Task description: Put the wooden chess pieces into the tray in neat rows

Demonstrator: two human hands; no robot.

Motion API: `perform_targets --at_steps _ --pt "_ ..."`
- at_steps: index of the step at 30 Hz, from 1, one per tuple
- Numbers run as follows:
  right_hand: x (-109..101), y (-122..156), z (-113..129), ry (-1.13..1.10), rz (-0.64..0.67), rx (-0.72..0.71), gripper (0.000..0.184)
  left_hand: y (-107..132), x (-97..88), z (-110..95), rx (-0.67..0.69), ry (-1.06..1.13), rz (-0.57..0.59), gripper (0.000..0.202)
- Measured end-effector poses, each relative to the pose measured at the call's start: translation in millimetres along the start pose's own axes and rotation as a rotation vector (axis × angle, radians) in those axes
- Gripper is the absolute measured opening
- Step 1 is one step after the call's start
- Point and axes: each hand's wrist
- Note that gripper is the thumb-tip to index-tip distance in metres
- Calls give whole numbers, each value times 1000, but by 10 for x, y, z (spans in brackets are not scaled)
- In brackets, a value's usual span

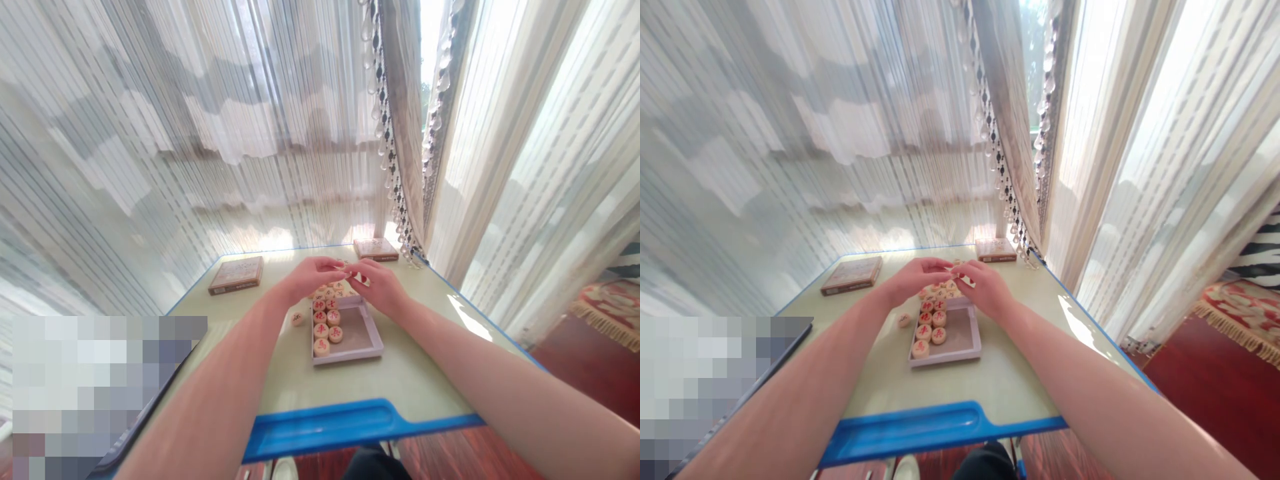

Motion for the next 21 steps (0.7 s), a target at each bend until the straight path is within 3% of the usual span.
perform_targets --at_steps 8,13,21 --pt "9 1 51 -82 7 88 18 -10 8 30 22 -33 9 35" --pt "8 5 23 -177 31 225 29 -55 42 92 75 -17 -52 38" --pt "-24 -25 13 -339 100 367 21 -76 49 162 111 -103 -91 41"
Point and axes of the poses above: each hand's wrist, its own y-axis away from the middle knuckle, its own x-axis out of the palm, z = x × y, and after that the axes turned 9 degrees about y, right-handed
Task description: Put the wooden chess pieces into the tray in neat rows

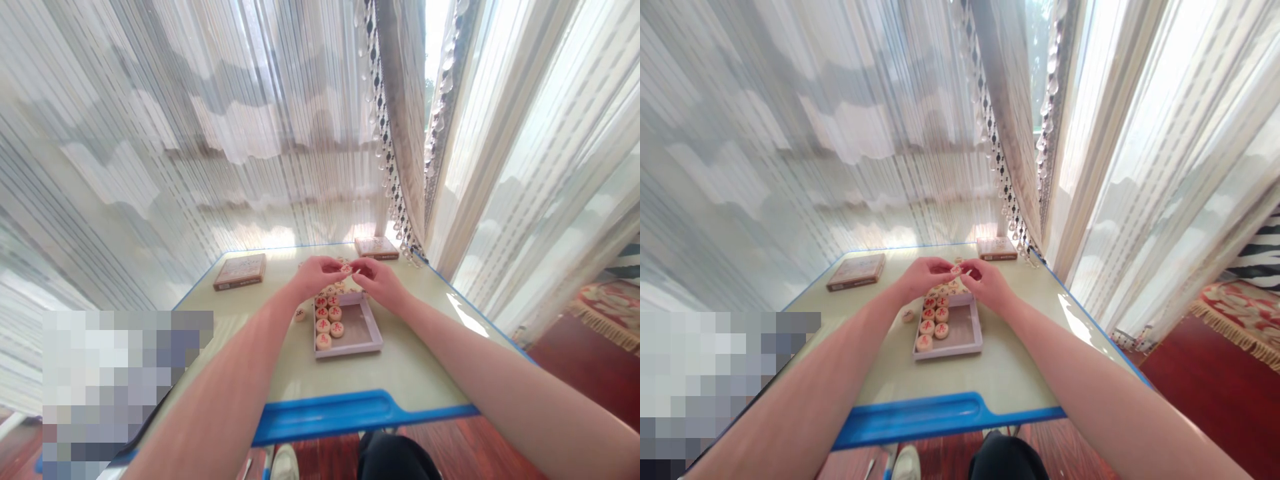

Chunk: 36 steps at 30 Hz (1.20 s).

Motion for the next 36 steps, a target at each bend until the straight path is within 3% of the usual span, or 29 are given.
perform_targets --at_steps 7,22,25,28,32,36 --pt "21 -16 -24 -132 97 121 30 3 -31 -5 -21 -63 11 39" --pt "-7 -25 -7 133 68 45 29 20 -63 -84 -42 -74 18 35" --pt "-107 -30 12 268 88 -42 24 4 -136 -19 -26 -187 -122 30" --pt "-243 2 54 390 249 -168 20 4 -240 68 65 -498 -274 24" --pt "-332 95 159 467 471 -255 17 88 -271 124 145 -755 -260 26" --pt "-301 176 258 557 535 -294 13 266 -197 114 211 -900 -397 35"
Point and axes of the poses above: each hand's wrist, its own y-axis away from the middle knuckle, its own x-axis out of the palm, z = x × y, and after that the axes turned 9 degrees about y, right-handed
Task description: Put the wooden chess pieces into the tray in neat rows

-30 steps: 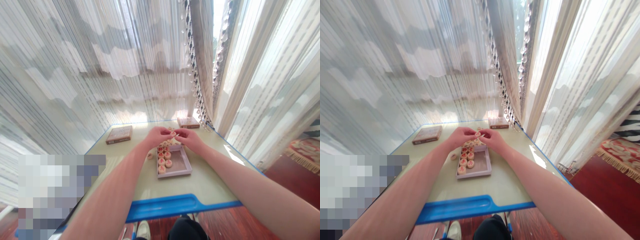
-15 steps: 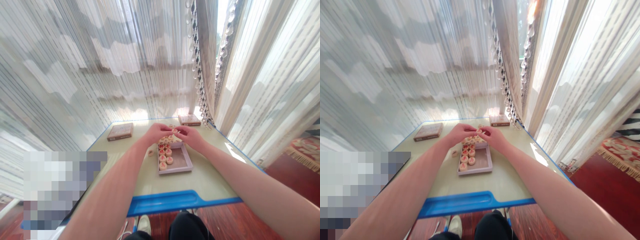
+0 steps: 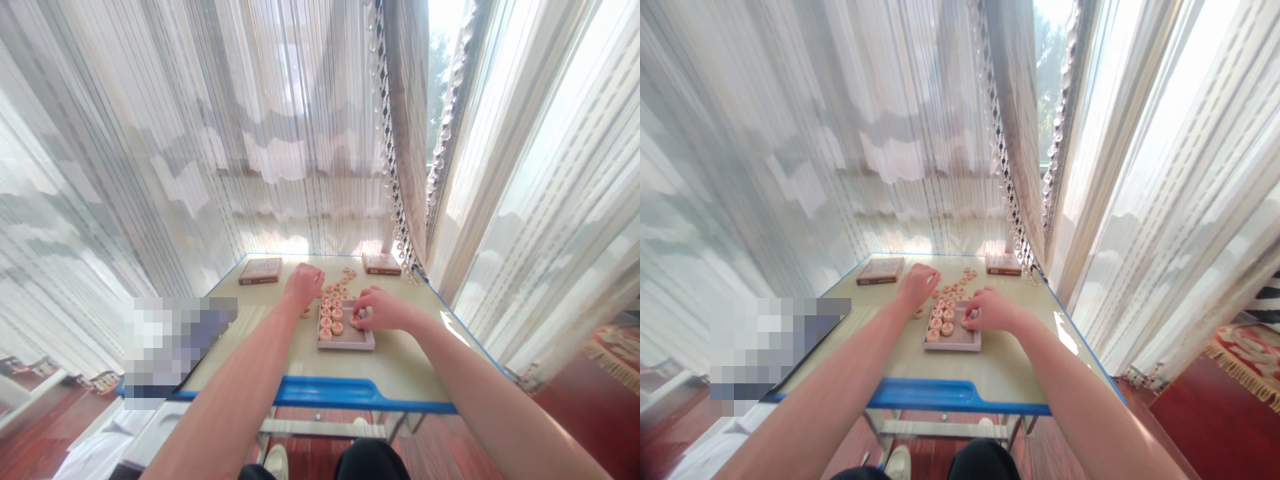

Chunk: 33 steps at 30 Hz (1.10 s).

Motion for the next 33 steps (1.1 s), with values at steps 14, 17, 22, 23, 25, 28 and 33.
perform_targets --at_steps 14,17,22,23,25,28,33 --pt "-36 19 127 14 -158 -42 13 281 -81 119 -144 72 52 39" --pt "-22 20 205 -44 -195 -86 15 254 -37 188 -152 40 34 40" --pt "80 14 257 2 -171 -148 15 199 22 236 -183 41 6 39" --pt "94 12 258 2 -169 -153 15 191 25 229 -188 49 11 39" --pt "112 10 267 -9 -169 -155 16 180 21 206 -193 53 27 40" --pt "134 5 298 -29 -174 -164 15 174 2 167 -201 32 32 40" --pt "177 0 322 -42 -187 -174 12 161 -1 149 -222 -5 -10 40"
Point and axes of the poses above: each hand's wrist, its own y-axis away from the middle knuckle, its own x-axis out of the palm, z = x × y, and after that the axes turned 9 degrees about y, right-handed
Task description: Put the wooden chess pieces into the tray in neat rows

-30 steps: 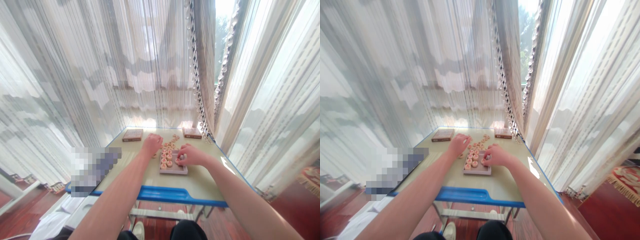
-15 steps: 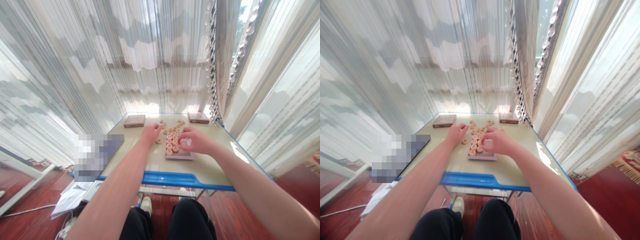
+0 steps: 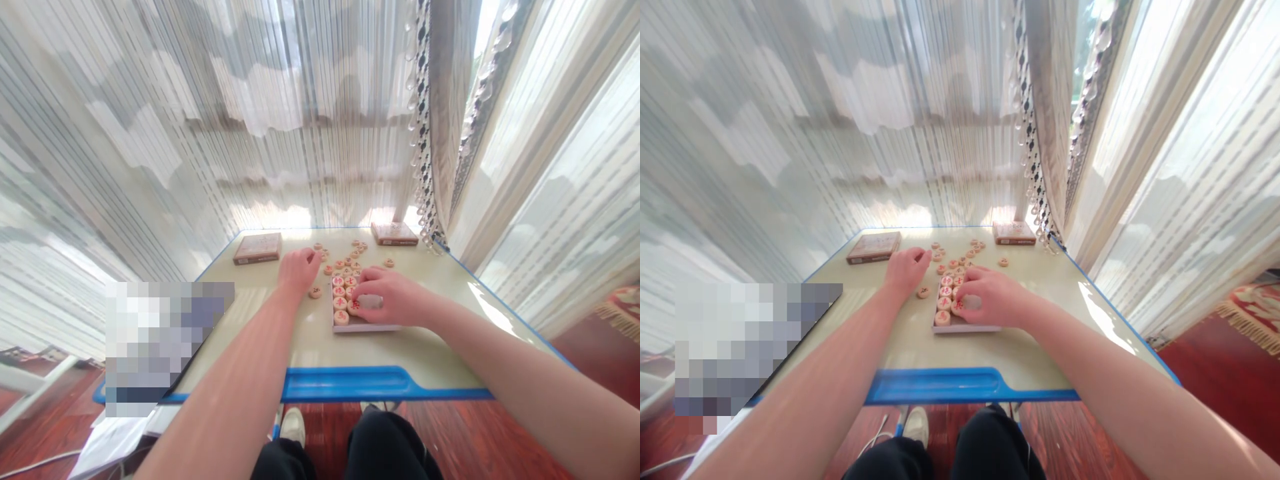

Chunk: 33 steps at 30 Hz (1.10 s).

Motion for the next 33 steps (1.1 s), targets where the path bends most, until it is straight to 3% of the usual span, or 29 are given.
perform_targets --at_steps 19,27,33 --pt "1 -9 -14 -63 31 7 11 -10 30 0 -5 3 -11 38" --pt "-10 -4 5 31 121 114 45 -15 31 21 -4 -2 -9 39" --pt "32 -22 17 48 136 156 44 -9 12 10 -13 -10 -7 39"
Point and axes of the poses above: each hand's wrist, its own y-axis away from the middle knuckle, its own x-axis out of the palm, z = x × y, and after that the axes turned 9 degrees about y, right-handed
